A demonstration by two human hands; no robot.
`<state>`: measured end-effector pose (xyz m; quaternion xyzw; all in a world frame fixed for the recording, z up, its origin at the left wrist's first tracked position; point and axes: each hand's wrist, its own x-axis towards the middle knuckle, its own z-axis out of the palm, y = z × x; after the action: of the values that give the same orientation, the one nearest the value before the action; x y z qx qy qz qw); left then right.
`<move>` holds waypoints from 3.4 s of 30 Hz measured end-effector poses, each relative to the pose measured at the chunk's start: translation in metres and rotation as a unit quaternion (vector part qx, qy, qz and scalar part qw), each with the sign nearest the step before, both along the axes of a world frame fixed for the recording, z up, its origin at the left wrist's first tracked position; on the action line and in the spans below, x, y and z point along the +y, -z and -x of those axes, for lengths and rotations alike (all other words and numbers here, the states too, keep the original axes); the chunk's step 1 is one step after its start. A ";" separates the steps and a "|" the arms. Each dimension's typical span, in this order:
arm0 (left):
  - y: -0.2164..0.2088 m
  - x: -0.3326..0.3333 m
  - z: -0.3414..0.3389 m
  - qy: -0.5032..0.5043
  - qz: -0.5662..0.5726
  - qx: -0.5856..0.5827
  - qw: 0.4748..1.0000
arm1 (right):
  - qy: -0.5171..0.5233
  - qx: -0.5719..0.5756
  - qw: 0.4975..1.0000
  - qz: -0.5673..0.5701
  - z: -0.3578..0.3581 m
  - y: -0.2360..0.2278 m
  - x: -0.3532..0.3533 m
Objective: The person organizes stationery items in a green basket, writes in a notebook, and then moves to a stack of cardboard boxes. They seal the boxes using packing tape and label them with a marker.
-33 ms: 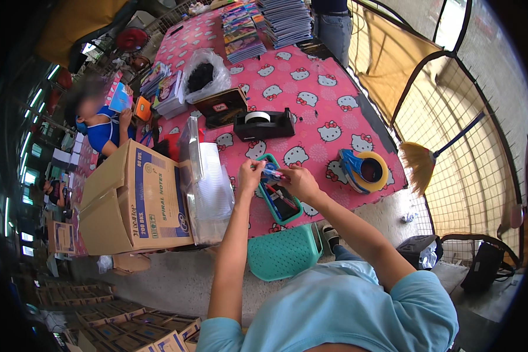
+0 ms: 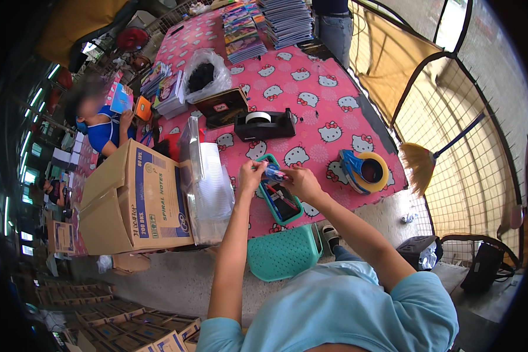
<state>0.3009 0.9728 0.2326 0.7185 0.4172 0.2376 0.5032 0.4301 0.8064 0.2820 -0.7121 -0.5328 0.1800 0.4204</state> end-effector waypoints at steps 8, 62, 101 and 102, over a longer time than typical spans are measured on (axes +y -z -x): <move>-0.055 -0.018 -0.003 0.208 -0.476 0.178 0.836 | 0.101 0.172 0.976 0.092 -0.013 -0.028 -0.051; -0.048 0.022 -0.008 0.234 0.146 0.054 0.960 | 0.102 0.131 0.986 0.028 -0.013 -0.005 -0.055; -0.013 0.012 0.018 0.172 -0.360 0.128 0.908 | 0.075 -0.061 0.995 0.040 0.015 -0.017 -0.058; -0.011 0.011 0.019 0.162 -0.389 0.117 0.899 | 0.074 -0.068 0.994 0.029 0.013 -0.018 -0.055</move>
<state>0.2823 0.9837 0.2434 0.9372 0.2252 0.2106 0.1629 0.4173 0.7514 0.3001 -0.7723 -0.5000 0.1151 0.3745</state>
